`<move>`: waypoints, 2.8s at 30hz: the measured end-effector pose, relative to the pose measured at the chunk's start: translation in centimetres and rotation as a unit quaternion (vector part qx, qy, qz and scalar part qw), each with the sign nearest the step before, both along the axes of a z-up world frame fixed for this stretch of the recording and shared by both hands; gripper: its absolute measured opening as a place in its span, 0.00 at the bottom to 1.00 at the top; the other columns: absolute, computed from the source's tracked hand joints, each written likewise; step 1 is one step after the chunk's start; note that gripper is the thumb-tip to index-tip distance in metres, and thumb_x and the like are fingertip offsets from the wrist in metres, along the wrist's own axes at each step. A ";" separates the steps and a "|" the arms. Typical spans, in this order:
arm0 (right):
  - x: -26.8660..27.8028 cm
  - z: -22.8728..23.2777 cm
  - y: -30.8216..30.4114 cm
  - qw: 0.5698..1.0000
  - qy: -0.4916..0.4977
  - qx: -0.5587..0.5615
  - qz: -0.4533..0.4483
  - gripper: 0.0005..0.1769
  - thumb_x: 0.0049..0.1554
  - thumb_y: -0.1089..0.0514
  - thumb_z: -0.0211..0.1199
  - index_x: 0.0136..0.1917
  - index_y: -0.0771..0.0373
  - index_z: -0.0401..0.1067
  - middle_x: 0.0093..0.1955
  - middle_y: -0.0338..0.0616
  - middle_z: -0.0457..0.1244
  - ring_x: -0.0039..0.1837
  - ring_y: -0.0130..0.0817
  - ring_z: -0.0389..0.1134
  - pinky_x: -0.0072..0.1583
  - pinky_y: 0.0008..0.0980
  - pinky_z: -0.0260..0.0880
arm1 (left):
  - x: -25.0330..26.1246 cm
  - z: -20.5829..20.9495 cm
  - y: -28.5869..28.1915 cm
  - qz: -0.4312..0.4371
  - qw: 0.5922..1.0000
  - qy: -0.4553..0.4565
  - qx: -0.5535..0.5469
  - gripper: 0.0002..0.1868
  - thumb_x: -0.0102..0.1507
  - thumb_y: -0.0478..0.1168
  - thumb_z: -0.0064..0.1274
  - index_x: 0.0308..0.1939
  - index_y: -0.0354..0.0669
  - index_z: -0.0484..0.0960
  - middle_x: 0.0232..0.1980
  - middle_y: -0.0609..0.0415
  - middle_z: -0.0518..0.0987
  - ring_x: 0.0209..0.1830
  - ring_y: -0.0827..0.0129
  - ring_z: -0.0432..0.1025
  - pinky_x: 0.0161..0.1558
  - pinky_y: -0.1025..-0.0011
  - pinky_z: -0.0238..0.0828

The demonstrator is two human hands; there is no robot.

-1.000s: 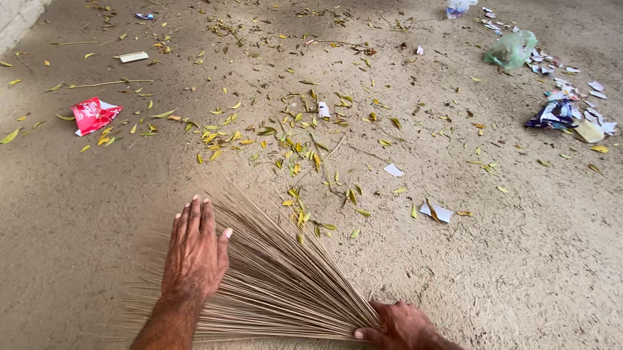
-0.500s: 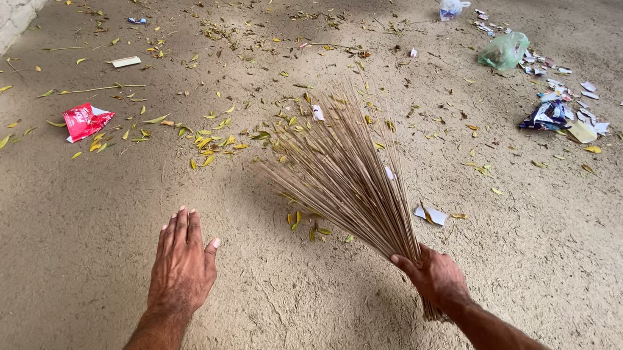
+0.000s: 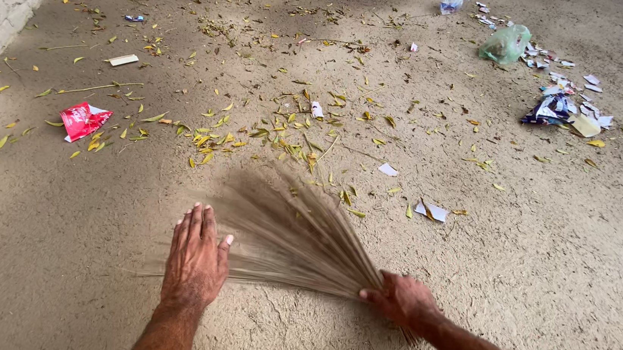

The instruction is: The person sweeps the outdoor ground using a handheld stick broom and tightens the broom bundle by hand.

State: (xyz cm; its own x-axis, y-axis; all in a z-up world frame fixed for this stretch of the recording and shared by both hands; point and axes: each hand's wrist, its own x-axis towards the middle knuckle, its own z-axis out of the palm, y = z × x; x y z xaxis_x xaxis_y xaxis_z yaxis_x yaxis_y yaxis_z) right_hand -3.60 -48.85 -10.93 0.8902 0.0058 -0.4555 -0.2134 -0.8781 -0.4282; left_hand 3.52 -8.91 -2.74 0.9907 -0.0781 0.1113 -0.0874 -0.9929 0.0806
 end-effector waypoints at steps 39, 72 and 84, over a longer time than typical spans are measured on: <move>7.8 2.7 6.9 0.980 0.018 0.104 -0.168 0.36 0.55 0.26 0.57 0.51 0.61 0.74 0.34 0.40 0.64 0.31 0.29 0.60 0.31 0.33 0.65 | -3.6 5.0 8.7 -0.097 0.995 -0.040 0.000 0.38 0.69 0.57 0.32 0.75 0.34 0.49 0.80 0.37 0.47 0.81 0.50 0.41 0.76 0.54 0.34; 7.6 2.2 18.6 0.989 0.019 0.088 -0.116 0.39 0.54 0.24 0.57 0.50 0.64 0.73 0.38 0.46 0.66 0.38 0.35 0.67 0.38 0.38 0.75 | -2.4 1.0 13.8 -0.093 0.986 -0.064 -0.123 0.37 0.72 0.55 0.32 0.76 0.30 0.49 0.80 0.32 0.46 0.81 0.47 0.42 0.78 0.53 0.31; 3.6 4.1 17.9 0.978 -0.001 0.177 -0.113 0.37 0.49 0.25 0.64 0.45 0.63 0.75 0.37 0.45 0.67 0.35 0.30 0.68 0.36 0.37 0.76 | -0.3 1.6 6.3 -0.129 0.964 -0.065 -0.224 0.36 0.73 0.54 0.30 0.77 0.32 0.49 0.82 0.35 0.44 0.82 0.49 0.41 0.79 0.53 0.30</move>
State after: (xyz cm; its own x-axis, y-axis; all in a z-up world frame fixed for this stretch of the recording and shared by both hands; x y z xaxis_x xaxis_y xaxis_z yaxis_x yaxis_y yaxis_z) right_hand -0.01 -30.92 -6.85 0.8879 -0.0340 -0.4587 -0.3833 -0.6061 -0.6970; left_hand 3.19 -2.61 -1.13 0.9200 -0.2346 0.3138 -0.3649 -0.8050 0.4679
